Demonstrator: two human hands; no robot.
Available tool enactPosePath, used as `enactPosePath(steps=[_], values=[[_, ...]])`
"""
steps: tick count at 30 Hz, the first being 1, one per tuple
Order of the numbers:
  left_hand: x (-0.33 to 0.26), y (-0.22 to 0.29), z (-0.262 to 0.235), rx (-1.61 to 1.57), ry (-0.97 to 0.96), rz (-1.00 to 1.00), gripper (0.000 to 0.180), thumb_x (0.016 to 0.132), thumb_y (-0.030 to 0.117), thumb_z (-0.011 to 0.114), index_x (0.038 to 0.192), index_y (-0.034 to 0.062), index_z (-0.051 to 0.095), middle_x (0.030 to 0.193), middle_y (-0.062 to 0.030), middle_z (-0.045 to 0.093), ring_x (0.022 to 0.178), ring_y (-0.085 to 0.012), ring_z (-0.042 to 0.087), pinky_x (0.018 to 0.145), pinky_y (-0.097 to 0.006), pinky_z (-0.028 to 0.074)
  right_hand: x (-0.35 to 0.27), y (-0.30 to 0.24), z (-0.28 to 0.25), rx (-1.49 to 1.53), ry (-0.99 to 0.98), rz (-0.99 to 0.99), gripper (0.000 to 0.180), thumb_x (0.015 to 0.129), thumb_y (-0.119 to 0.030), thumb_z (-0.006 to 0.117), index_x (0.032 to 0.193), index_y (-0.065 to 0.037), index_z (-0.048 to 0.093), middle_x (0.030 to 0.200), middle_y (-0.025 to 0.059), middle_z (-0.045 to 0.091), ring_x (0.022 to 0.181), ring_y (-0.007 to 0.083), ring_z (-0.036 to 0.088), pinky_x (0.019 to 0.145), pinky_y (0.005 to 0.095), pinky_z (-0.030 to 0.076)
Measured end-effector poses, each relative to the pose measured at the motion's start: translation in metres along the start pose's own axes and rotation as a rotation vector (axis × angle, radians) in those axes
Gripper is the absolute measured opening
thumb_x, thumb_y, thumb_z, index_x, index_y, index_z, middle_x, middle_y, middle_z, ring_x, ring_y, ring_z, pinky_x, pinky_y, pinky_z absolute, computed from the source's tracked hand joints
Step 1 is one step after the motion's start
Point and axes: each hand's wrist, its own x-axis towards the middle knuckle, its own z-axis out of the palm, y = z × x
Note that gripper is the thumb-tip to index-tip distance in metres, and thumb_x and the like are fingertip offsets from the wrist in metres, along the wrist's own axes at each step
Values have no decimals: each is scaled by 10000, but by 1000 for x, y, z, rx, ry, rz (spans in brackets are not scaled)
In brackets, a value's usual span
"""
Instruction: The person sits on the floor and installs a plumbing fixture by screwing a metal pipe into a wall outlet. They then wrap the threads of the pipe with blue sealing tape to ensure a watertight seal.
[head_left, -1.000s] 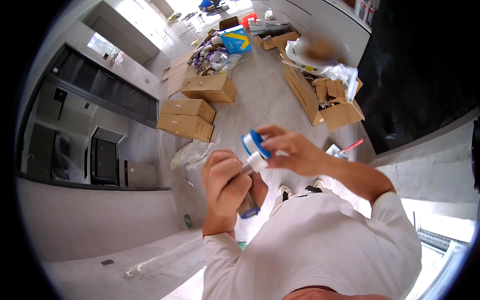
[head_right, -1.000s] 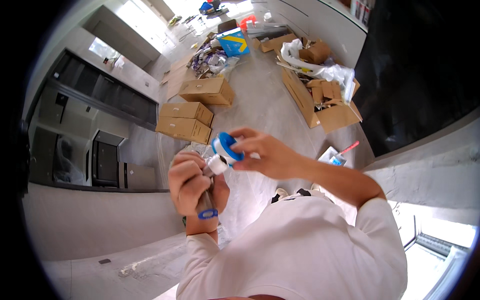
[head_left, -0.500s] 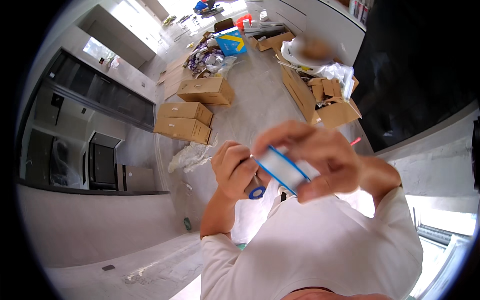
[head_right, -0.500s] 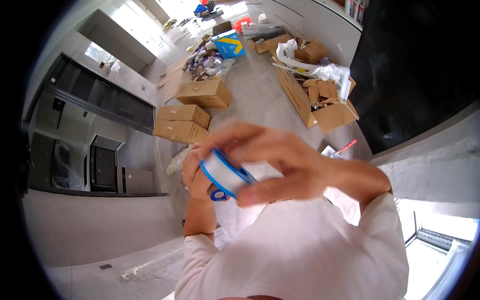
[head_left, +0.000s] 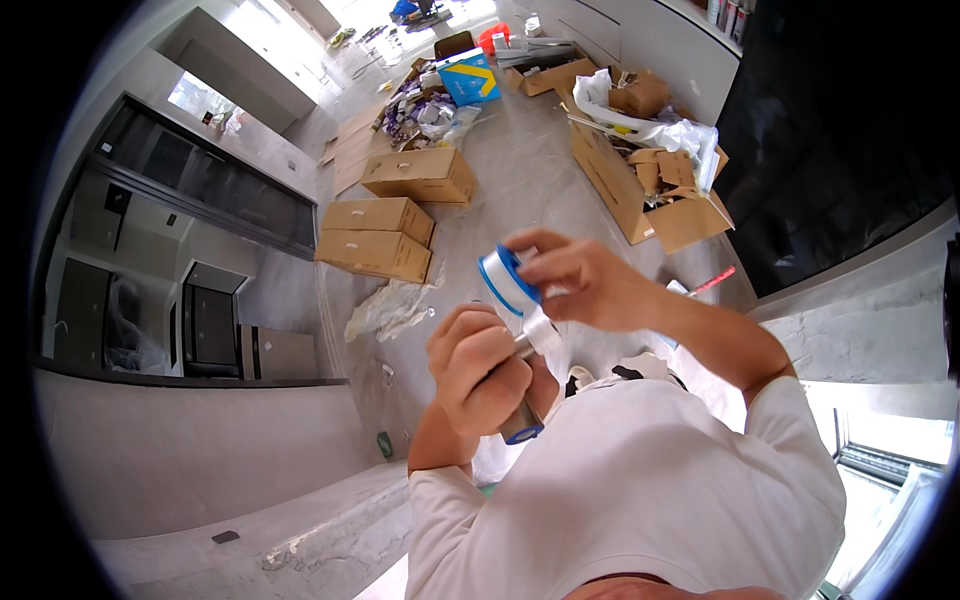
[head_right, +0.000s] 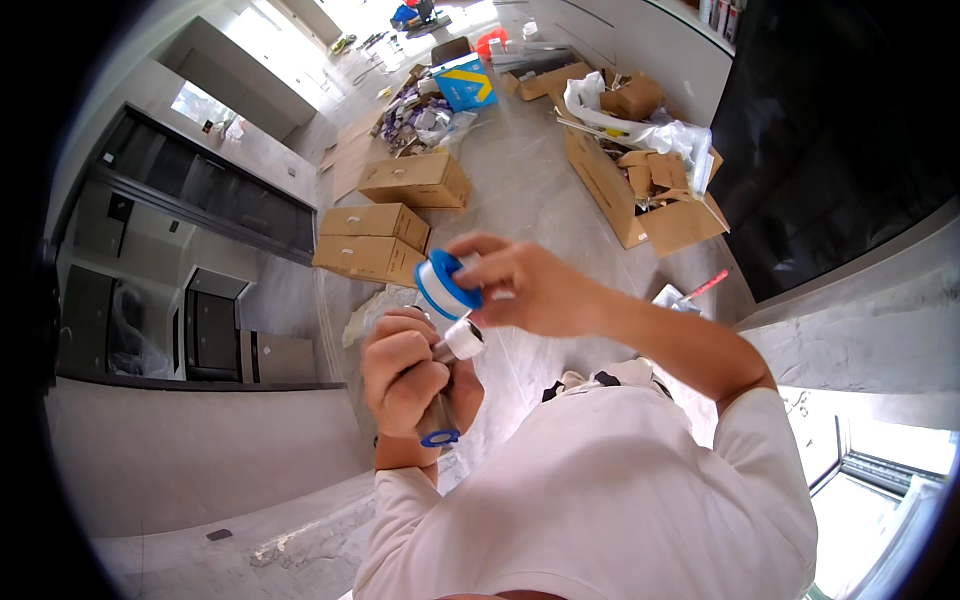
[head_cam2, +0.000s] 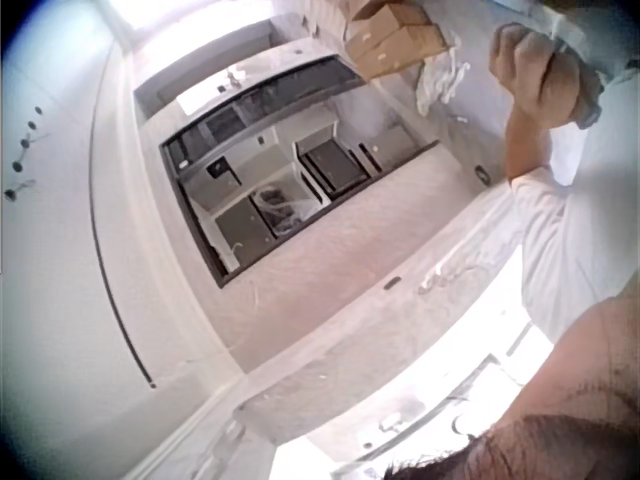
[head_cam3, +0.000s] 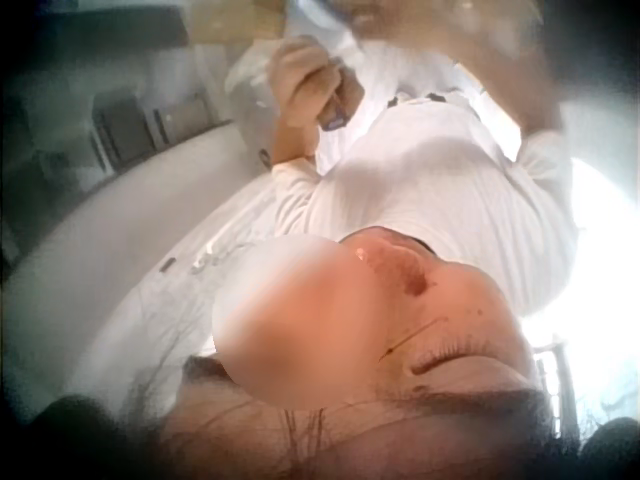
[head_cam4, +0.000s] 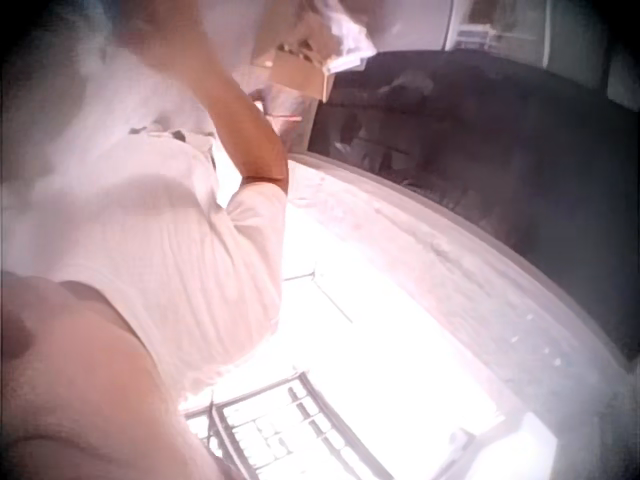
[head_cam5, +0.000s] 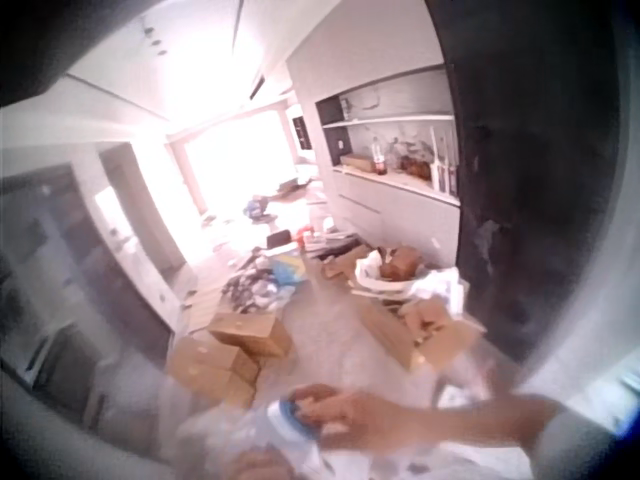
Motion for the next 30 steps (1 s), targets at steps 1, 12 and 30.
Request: enactPosePath(steps=[1,12,30], values=[[1,-5,-3,32,5,-10,253,663,-29,732,800,69,543,838,-80,518,580,-258,497,516,-365,440,-7,5,3,-34,-13,26,305,893,30,770,1197,3,749,1515,112,516,1196,174,618,949,311,526],[-5,-62,-9,120,-20,-32,286,599,-32,728,807,66,557,775,-86,503,558,-248,472,485,-331,350,-30,-26,8,103,-129,-355,200,874,-55,821,1060,-6,768,1640,314,369,1561,382,322,1117,489,425],[30,-104,4,84,-174,-69,326,770,-18,800,888,93,518,919,-73,507,688,-260,556,616,-395,517,86,40,-67,-34,-98,-77,285,927,-4,774,1209,-17,742,1465,113,517,1214,169,588,960,341,526]])
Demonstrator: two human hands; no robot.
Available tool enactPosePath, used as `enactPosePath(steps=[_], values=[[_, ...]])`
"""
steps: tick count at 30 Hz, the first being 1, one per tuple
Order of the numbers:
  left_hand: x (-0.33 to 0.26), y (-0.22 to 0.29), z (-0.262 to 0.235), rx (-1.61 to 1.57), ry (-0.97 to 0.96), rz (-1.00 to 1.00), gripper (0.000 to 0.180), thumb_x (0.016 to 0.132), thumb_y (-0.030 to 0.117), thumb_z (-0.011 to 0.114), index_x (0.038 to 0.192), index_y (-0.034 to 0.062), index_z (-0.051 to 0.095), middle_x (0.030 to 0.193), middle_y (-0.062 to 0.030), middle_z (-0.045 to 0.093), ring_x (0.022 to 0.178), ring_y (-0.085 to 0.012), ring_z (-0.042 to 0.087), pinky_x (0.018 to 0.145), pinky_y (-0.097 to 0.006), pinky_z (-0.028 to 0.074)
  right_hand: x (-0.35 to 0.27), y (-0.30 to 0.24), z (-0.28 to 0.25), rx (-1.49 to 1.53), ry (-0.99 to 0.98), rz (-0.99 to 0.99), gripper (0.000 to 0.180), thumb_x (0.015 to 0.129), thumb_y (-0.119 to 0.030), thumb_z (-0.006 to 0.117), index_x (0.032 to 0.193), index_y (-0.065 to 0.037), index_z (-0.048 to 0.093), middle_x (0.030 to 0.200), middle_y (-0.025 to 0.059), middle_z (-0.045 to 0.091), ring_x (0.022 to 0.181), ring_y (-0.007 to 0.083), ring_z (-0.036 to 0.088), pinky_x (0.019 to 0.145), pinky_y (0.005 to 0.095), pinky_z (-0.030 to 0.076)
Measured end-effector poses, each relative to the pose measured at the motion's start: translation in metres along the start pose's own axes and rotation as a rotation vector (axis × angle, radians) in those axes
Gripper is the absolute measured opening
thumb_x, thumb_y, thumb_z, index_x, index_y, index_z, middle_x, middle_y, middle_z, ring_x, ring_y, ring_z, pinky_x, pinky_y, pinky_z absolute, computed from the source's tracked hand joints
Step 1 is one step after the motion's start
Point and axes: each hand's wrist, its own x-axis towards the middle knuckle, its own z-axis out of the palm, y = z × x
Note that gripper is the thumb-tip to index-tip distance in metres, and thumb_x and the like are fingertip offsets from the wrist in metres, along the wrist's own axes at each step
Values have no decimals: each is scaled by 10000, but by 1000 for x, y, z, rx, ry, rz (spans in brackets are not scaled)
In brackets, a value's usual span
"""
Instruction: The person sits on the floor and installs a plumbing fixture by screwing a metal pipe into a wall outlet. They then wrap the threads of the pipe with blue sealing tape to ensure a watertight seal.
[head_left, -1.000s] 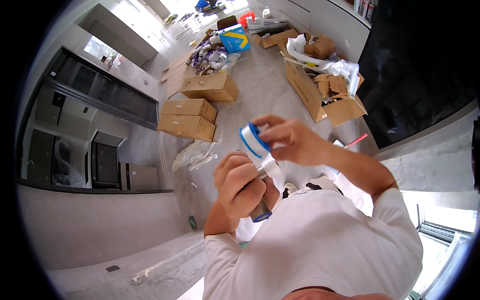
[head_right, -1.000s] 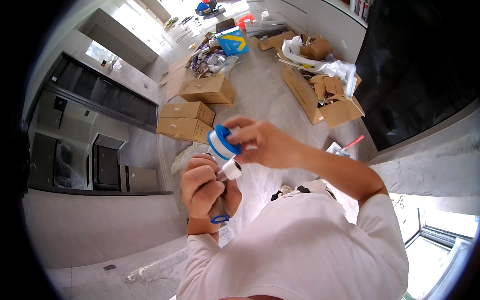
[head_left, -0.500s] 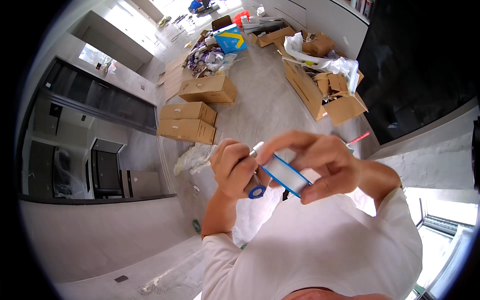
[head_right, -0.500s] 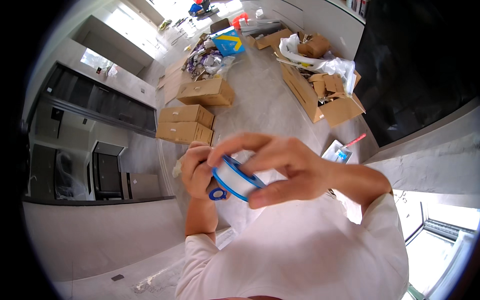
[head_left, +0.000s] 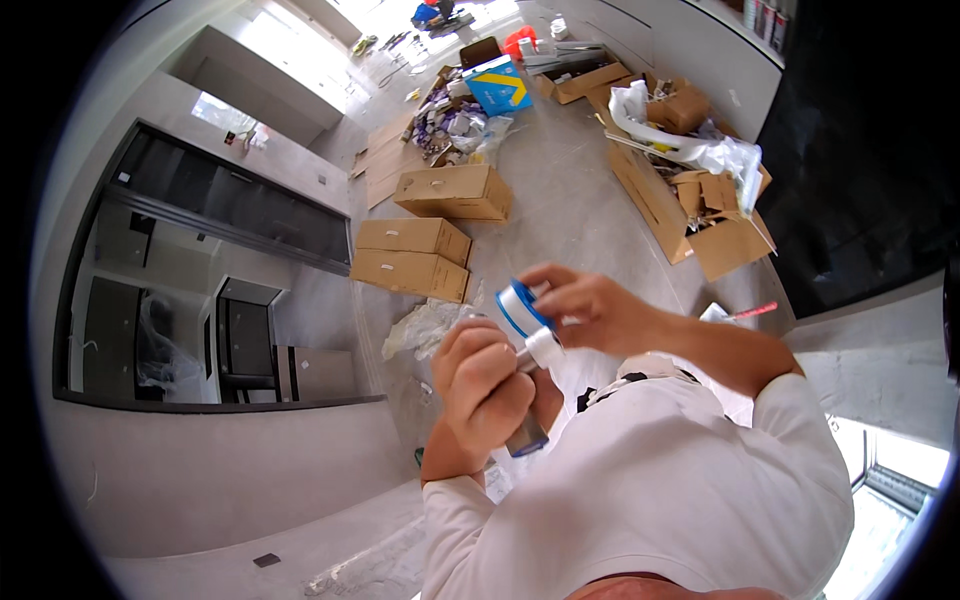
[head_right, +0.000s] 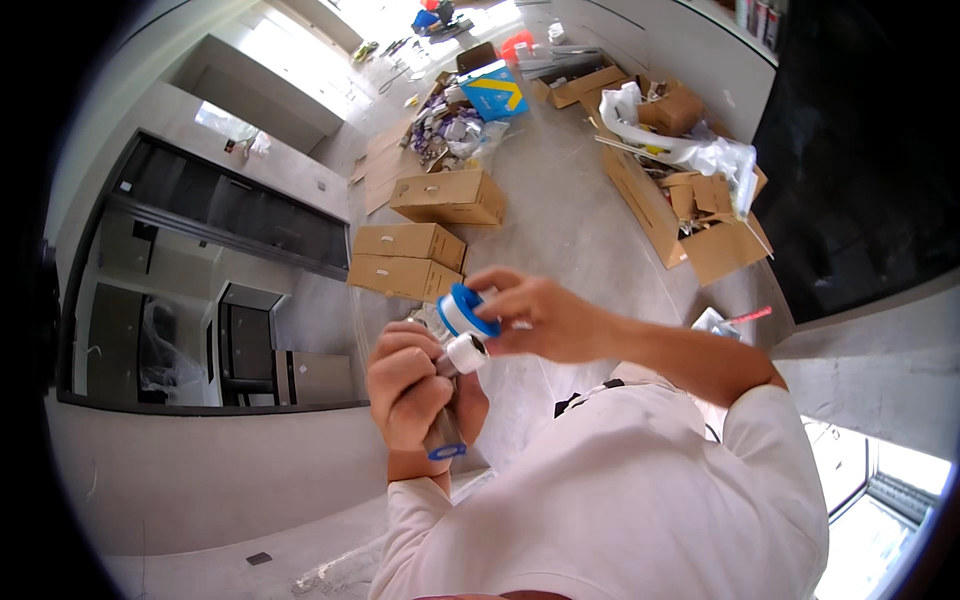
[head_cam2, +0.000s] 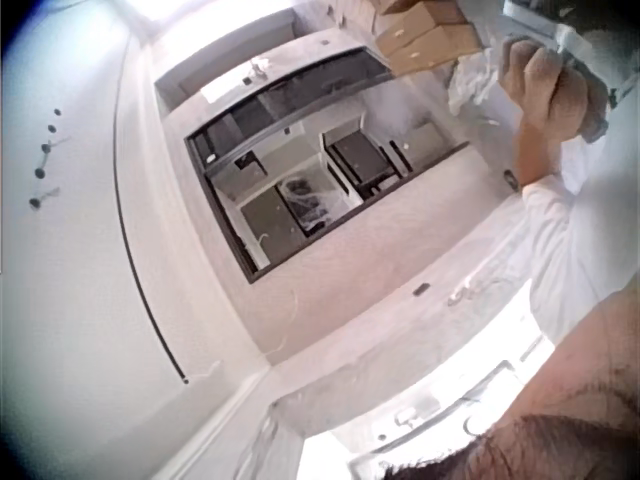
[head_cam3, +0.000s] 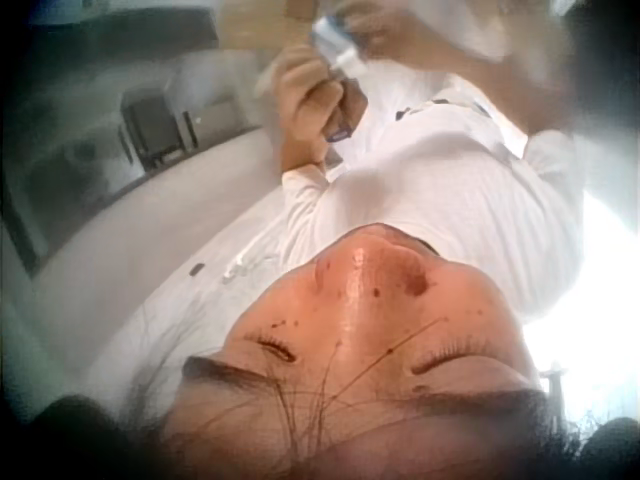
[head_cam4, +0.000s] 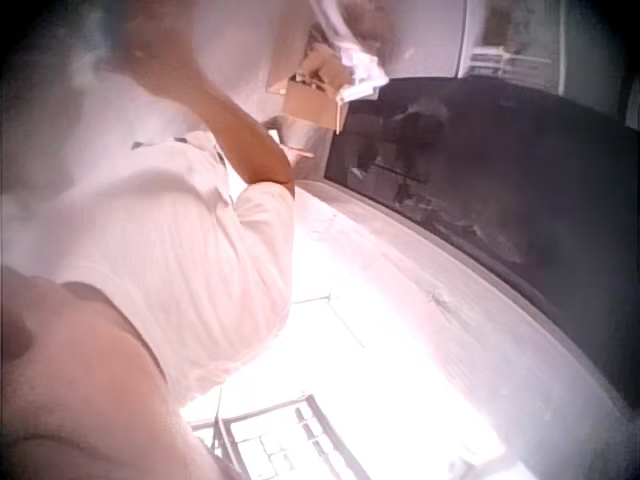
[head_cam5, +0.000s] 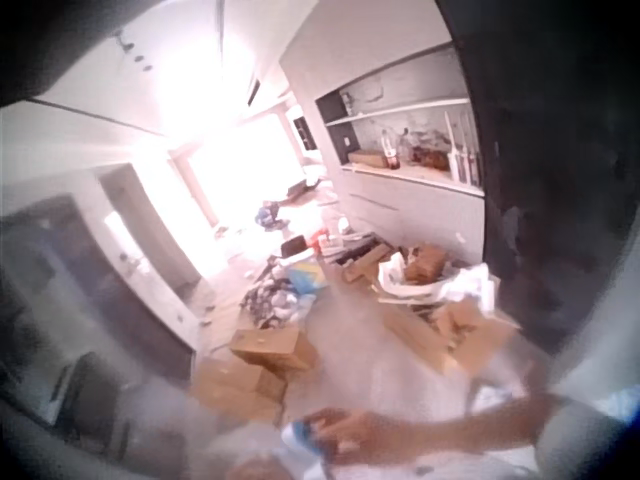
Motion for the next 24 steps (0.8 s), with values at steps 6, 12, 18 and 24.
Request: enactPosePath(steps=[6,12,18,24], values=[[13,-73,16,112,69,-36,353,641,-46,781,866,90,544,843,-78,512,616,-275,525,525,-361,436,-25,-10,-13,104,5,-133,182,938,-135,817,1110,-81,788,1668,163,379,1493,296,398,1168,494,324],[12,-121,56,-19,-2,12,288,677,4,785,839,82,559,806,-86,528,620,-281,541,522,-353,432,4,-36,-61,77,5,-455,297,924,-187,832,1056,54,720,1578,330,398,1477,382,401,1170,501,371],[12,-116,70,-100,-10,-5,231,761,11,765,834,92,561,834,-74,536,659,-273,571,570,-379,493,74,-67,-103,-161,85,-279,426,1007,-292,695,1201,88,687,1479,167,491,1140,249,594,1022,392,458],[26,-149,45,-293,-105,15,302,867,2,779,913,125,507,950,-50,498,758,-244,553,680,-395,512,97,-5,-102,-107,263,-80,323,916,12,687,1237,40,715,1503,113,499,1188,188,608,977,331,513]])
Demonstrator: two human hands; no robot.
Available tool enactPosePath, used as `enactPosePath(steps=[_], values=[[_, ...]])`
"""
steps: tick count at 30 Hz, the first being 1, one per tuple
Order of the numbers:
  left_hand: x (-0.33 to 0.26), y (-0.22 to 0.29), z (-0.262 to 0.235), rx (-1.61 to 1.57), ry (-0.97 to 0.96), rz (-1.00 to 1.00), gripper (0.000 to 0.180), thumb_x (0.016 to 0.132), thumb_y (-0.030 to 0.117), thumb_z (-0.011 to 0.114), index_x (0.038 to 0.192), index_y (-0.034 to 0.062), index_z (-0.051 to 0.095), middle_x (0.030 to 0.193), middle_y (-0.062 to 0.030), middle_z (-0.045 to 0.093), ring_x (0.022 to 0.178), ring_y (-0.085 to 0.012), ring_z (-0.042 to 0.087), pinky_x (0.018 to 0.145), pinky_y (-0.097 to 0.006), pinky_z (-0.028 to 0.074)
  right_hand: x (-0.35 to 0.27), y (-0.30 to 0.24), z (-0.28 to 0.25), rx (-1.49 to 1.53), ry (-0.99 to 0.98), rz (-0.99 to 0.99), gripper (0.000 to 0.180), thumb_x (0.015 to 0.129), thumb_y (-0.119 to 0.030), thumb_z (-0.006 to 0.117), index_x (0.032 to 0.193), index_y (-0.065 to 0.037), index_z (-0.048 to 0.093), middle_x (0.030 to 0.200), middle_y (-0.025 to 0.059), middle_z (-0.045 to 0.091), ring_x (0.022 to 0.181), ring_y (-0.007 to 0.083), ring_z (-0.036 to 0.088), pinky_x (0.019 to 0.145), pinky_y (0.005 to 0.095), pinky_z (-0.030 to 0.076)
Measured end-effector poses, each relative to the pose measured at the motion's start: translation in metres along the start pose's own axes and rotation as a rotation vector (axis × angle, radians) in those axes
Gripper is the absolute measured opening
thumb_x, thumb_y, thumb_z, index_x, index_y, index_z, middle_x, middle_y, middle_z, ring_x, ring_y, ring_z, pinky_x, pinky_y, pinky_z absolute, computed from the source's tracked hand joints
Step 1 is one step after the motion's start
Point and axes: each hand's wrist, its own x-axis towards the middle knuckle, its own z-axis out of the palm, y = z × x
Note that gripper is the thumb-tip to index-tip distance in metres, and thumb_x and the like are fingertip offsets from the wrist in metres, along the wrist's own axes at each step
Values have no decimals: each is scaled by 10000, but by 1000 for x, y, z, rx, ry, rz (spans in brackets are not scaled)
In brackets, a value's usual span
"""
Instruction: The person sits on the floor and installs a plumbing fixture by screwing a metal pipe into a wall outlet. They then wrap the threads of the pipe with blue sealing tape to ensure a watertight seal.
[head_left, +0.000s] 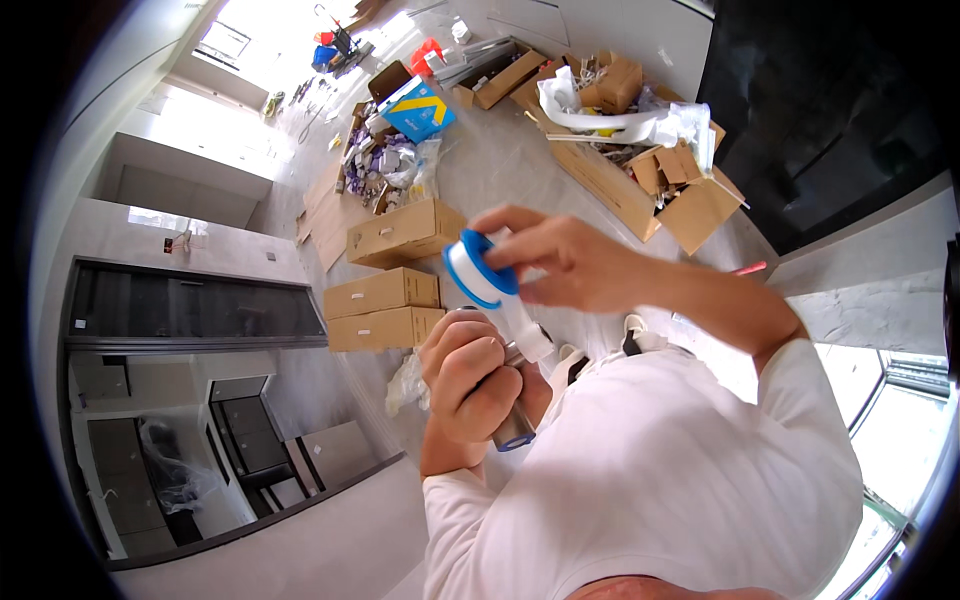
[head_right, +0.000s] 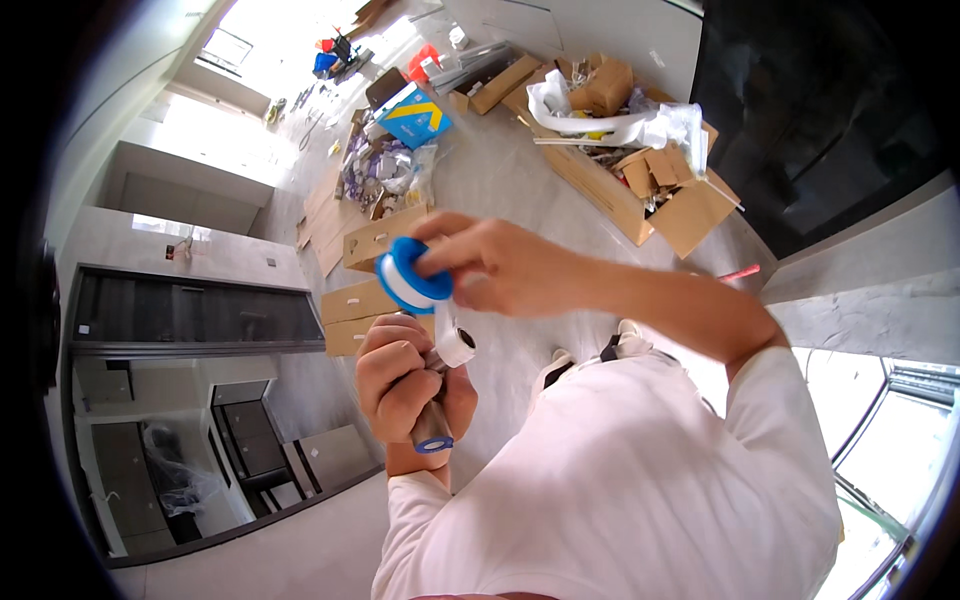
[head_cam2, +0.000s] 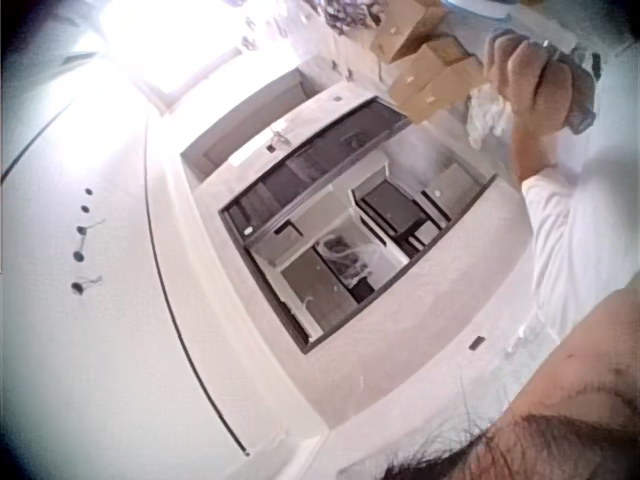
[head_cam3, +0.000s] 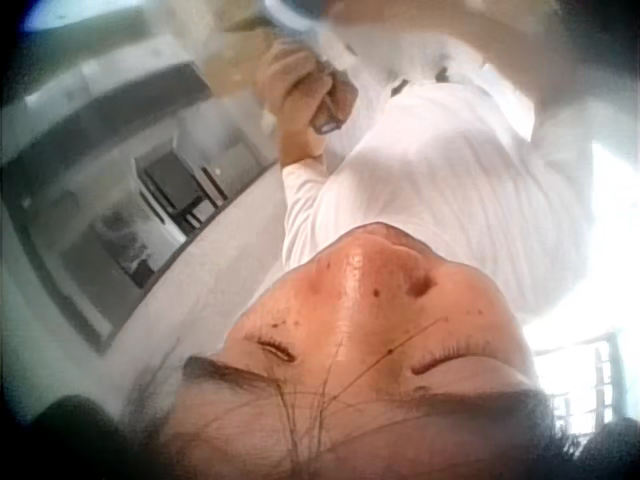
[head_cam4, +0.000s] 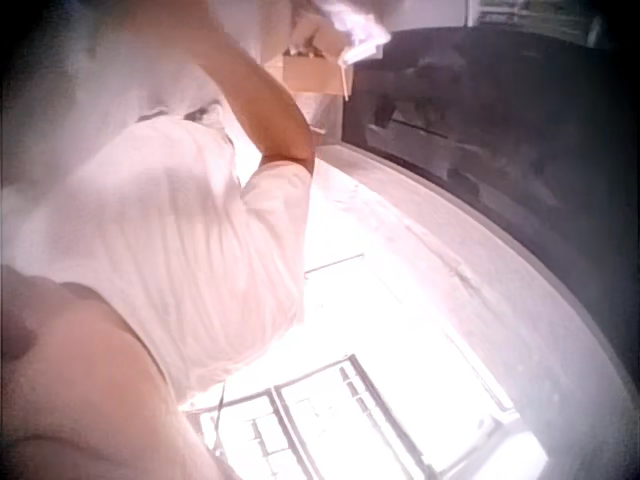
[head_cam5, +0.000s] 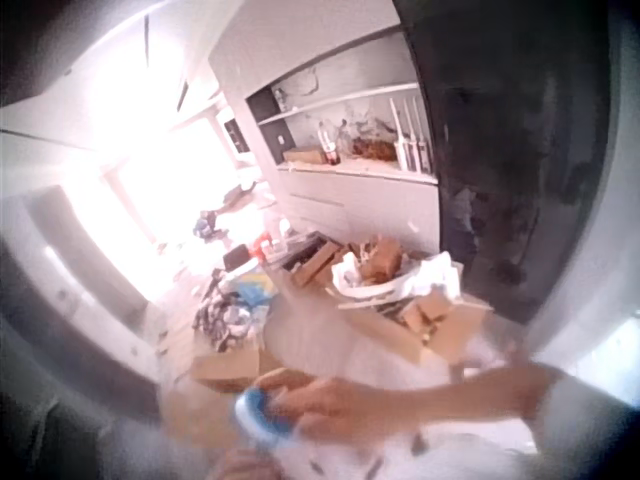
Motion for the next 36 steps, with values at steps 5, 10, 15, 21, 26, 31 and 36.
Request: enactPosePath(steps=[5,10,15,21,26,31,36], values=[[1,-39,-39,58,41,38,293,855,-14,768,897,106,503,951,-64,485,741,-251,546,651,-383,495,-25,18,49,-66,25,208,278,927,-32,791,1200,-11,741,1526,111,480,1237,222,594,999,358,515],[-2,-88,-52,31,146,171,254,653,-36,743,799,47,554,813,-91,516,564,-250,480,500,-353,398,-35,4,87,126,128,-79,169,943,-107,798,1077,-5,785,1655,192,389,1481,299,395,1204,461,306],[-17,-103,-52,-149,46,226,217,690,-48,725,785,43,553,794,-92,528,560,-253,506,504,-359,417,-9,-18,93,142,70,-282,285,925,-127,762,1082,112,771,1533,308,473,1405,411,519,1110,484,446],[-20,-82,-50,-345,7,269,206,724,-51,706,795,55,545,801,-78,533,593,-256,548,542,-381,478,16,-32,87,-246,310,-210,466,1017,-273,714,1300,96,676,1512,221,483,1204,296,592,1038,436,453],[-19,-70,-47,-513,-45,295,288,656,-55,701,830,81,517,819,-60,509,612,-236,527,560,-390,498,1,-31,86,-130,459,-33,372,1026,-147,623,1314,81,678,1576,168,450,1307,241,548,1092,389,444],[-1,-50,-33,-586,-18,379,287,665,-51,708,845,74,523,819,-67,503,612,-229,531,550,-397,499,-37,3,104,-147,582,12,428,873,122,703,1282,-2,721,1492,132,485,1218,221,609,1034,367,511],[28,-46,6,-526,68,429,226,708,-17,717,841,47,545,800,-86,511,566,-242,507,510,-373,457,-106,-3,139,-82,614,103,314,928,-26,792,1236,7,741,1531,156,472,1308,290,538,1048,394,492]])
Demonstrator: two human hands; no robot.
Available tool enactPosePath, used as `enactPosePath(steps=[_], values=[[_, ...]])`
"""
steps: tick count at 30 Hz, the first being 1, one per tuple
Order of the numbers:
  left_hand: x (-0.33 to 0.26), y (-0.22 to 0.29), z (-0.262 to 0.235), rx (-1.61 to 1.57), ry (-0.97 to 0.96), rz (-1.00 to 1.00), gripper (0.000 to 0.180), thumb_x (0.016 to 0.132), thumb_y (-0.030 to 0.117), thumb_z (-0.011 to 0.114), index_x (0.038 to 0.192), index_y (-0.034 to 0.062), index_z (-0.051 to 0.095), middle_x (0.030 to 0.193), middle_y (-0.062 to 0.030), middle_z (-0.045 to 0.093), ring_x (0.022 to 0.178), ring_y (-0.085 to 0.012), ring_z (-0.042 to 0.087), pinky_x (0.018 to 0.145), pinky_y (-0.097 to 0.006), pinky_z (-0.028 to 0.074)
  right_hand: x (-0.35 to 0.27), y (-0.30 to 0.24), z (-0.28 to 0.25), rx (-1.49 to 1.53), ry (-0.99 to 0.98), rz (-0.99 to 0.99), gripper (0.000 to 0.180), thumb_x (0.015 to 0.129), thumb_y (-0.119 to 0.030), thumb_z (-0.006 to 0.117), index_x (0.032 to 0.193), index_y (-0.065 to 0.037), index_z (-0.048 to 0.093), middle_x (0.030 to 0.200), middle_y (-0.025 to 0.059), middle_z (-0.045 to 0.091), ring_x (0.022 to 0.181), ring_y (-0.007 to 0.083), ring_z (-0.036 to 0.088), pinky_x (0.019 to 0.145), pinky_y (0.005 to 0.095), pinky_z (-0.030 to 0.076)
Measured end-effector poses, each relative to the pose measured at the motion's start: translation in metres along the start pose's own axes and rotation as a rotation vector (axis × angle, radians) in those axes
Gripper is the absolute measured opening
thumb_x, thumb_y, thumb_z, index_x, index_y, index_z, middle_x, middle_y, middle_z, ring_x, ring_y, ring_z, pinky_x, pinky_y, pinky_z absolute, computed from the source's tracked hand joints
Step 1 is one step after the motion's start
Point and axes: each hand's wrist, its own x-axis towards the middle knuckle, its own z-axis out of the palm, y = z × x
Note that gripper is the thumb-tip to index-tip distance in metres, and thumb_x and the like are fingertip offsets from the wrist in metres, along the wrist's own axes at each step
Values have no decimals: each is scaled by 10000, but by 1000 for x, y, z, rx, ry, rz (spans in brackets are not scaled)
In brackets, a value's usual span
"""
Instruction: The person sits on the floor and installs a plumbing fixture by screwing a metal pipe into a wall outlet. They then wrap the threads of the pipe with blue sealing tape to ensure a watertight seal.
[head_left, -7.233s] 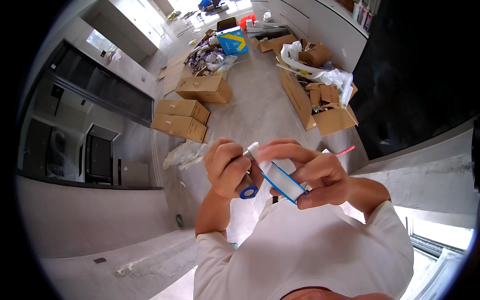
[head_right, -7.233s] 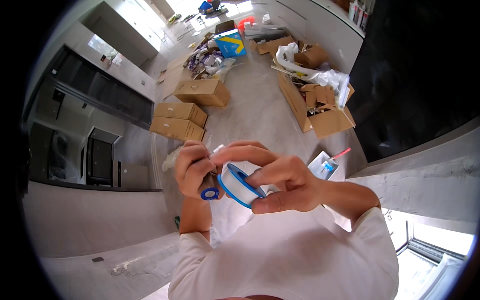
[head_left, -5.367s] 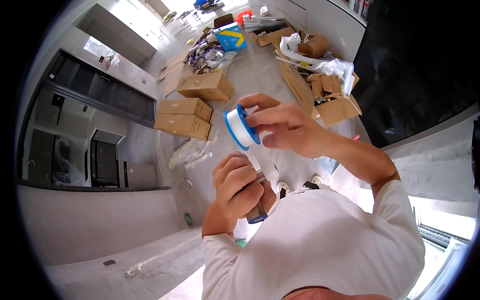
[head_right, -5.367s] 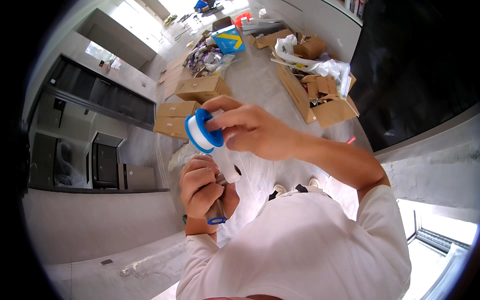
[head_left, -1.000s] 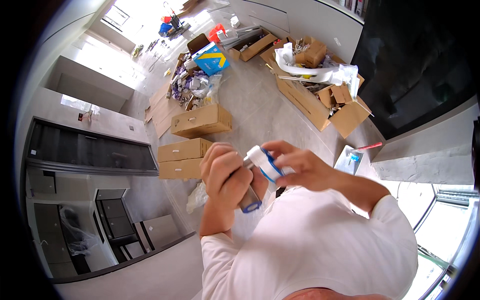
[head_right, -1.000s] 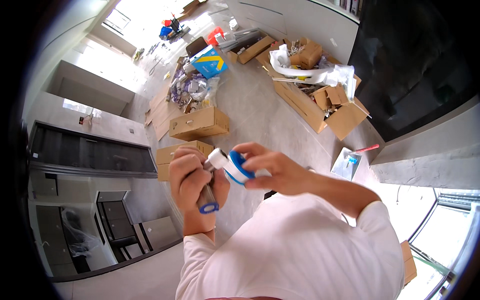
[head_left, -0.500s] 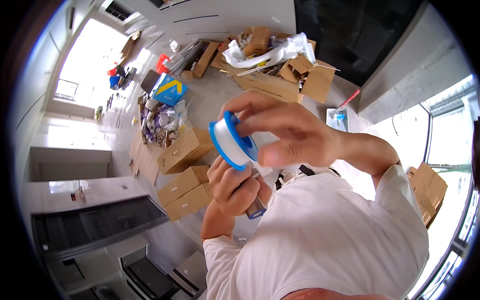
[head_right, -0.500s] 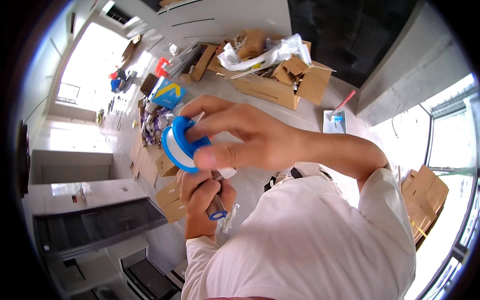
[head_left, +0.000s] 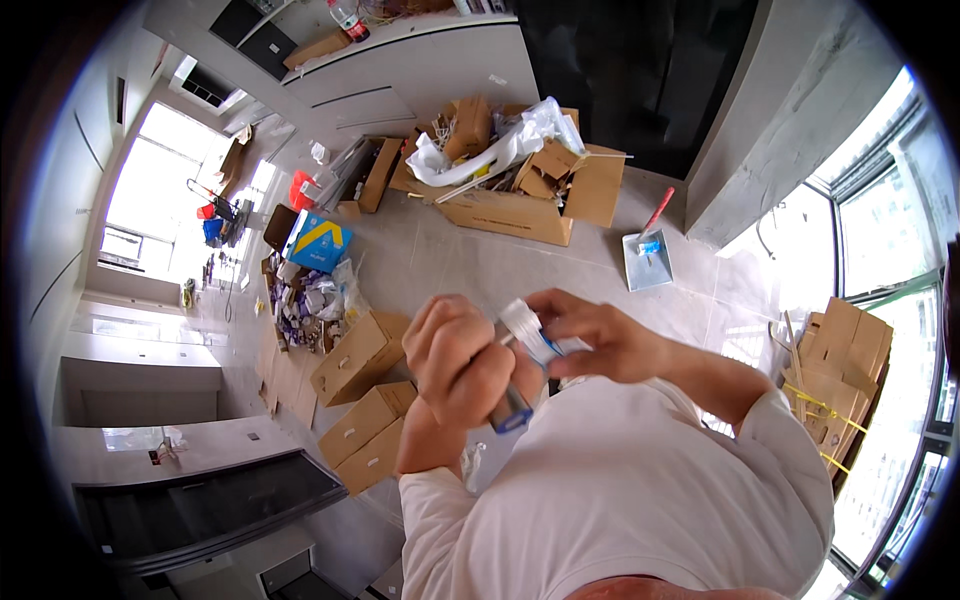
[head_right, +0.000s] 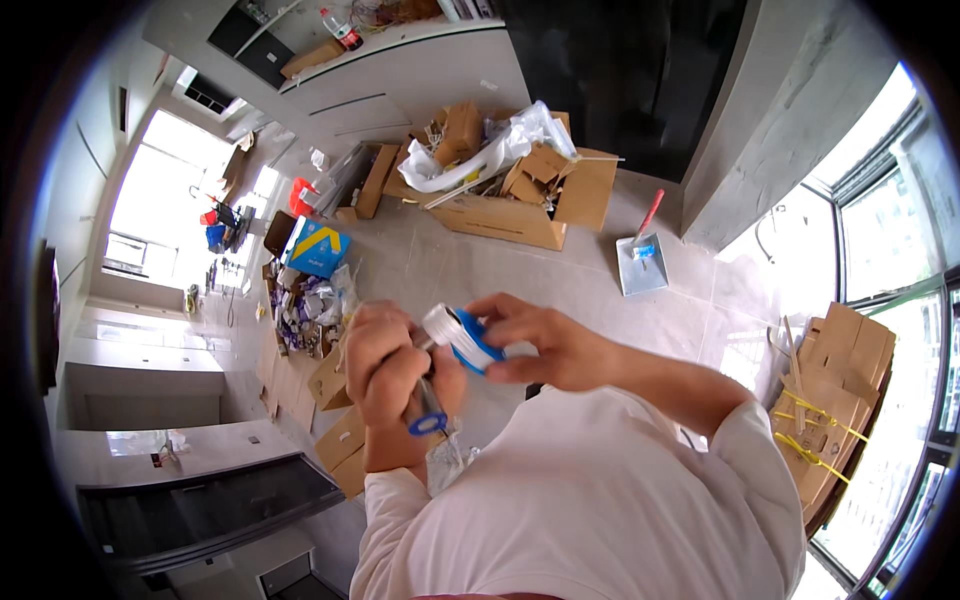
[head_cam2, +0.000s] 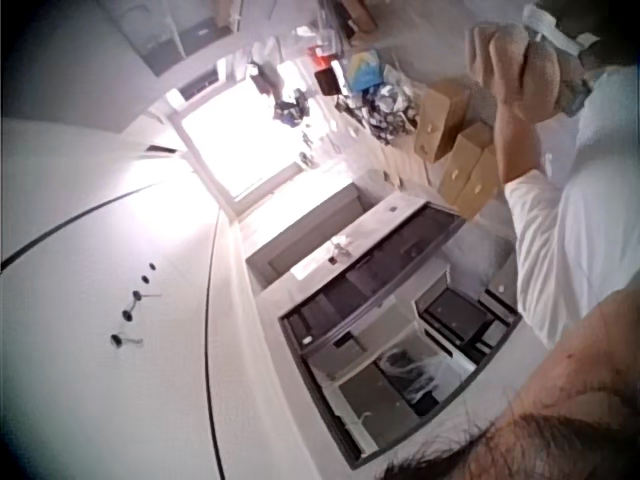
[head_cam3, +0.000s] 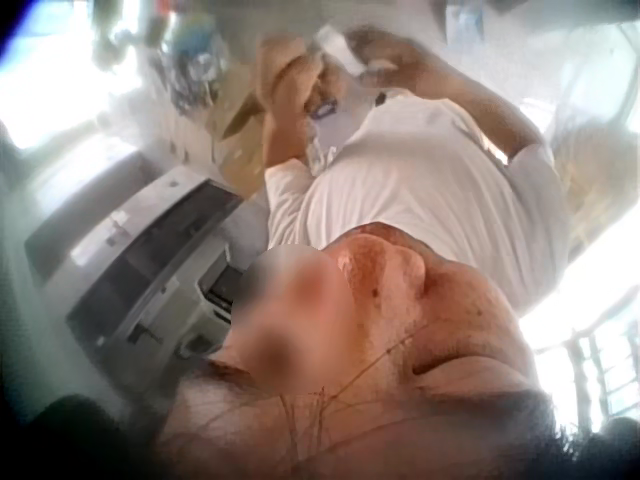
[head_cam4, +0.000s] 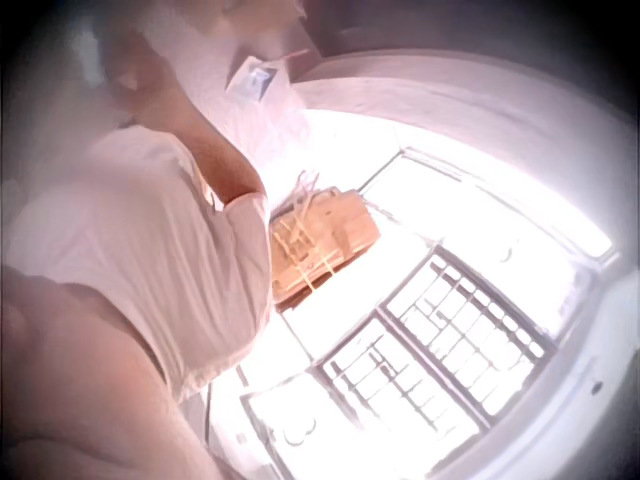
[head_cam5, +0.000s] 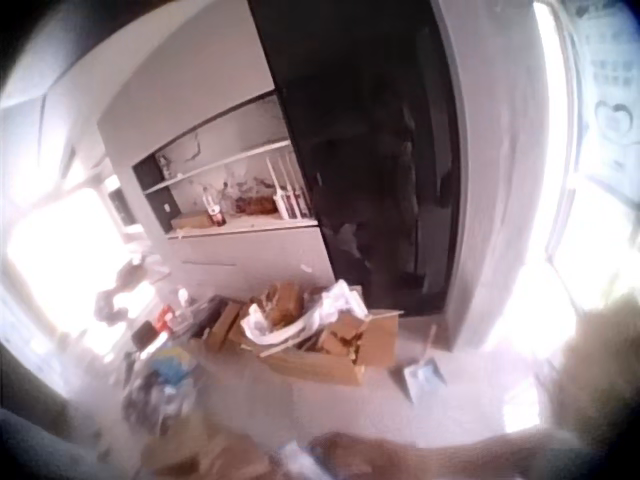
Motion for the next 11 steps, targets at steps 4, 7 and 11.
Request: enactPosePath(steps=[4,7,11], values=[[8,-9,34,30,-43,-14,204,710,17,730,815,39,557,782,-94,523,554,-250,500,504,-350,424,-47,-39,-15,-58,31,-179,169,943,-151,806,1034,-10,789,1655,189,365,1523,334,366,1219,530,264],[14,-3,63,-5,-119,3,219,711,45,762,819,39,572,785,-93,529,562,-249,516,504,-343,418,-65,-60,-34,-56,17,-368,239,943,-186,782,996,47,799,1648,280,335,1561,388,297,1227,560,218],[13,7,100,-144,-207,92,368,690,244,876,828,32,608,790,-99,547,580,-248,542,504,-346,423,-93,-80,-73,-49,-110,-403,320,957,-209,769,1037,99,791,1643,347,315,1579,440,260,1251,549,197]])
